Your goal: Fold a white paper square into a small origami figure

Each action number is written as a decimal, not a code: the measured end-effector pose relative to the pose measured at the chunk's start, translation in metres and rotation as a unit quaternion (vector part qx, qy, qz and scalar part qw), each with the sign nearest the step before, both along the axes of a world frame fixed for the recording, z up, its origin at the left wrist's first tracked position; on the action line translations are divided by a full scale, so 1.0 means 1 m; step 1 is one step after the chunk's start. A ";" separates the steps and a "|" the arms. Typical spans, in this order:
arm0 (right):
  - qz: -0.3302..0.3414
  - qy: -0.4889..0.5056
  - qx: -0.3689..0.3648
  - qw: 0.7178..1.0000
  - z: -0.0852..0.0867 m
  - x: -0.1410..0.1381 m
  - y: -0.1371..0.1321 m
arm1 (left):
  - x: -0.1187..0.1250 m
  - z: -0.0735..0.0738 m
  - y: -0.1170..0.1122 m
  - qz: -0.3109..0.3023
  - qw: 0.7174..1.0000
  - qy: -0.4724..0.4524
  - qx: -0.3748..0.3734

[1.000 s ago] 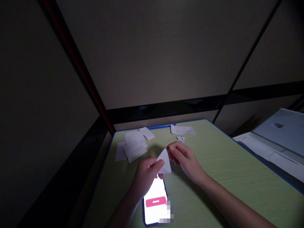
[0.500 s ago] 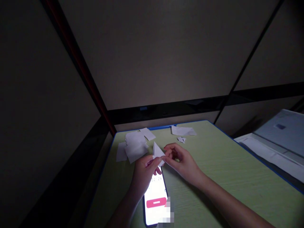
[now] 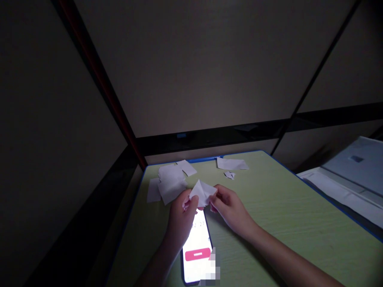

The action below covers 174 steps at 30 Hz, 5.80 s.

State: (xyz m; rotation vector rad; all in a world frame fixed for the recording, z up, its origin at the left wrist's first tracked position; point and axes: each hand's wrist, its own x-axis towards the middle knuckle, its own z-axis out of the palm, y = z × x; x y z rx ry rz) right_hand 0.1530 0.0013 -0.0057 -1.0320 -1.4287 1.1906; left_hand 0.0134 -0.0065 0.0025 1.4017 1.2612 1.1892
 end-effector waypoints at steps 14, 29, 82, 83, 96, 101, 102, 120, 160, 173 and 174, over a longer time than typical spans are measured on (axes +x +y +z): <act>0.041 0.081 -0.018 0.996 0.005 0.017 0.011 | 0.001 -0.003 -0.002 -0.112 0.993 -0.028 -0.021; 0.052 0.074 0.002 0.996 0.009 0.017 0.011 | 0.003 -0.003 -0.002 -0.090 0.993 -0.048 -0.051; 0.051 0.018 -0.008 0.999 0.008 0.018 0.009 | -0.006 0.000 -0.002 -0.055 0.998 0.006 -0.011; 0.051 0.021 -0.007 0.998 0.008 0.017 0.008 | -0.005 0.000 -0.002 -0.049 0.999 0.001 -0.013; 0.003 0.041 -0.031 0.999 0.007 0.012 0.010 | -0.001 -0.005 -0.001 0.020 0.998 -0.054 -0.025; 0.001 0.046 -0.052 0.998 0.008 0.010 0.010 | 0.000 -0.006 -0.003 0.043 0.999 -0.014 0.000; 0.004 0.049 -0.059 0.997 0.007 0.009 0.010 | 0.000 -0.006 -0.003 0.048 0.999 -0.001 0.009; 0.027 0.069 -0.033 0.997 0.008 0.015 0.012 | -0.006 -0.006 0.001 0.066 0.995 -0.063 -0.032; 0.002 0.004 -0.013 1.000 0.008 0.014 0.012 | -0.001 -0.008 0.004 -0.080 0.991 -0.050 -0.096; -0.006 0.017 -0.009 1.000 0.010 0.015 0.012 | -0.004 -0.004 0.003 -0.103 0.984 -0.063 -0.130; -0.010 0.019 -0.010 1.000 0.010 0.015 0.012 | -0.005 -0.004 0.004 -0.096 0.985 -0.061 -0.131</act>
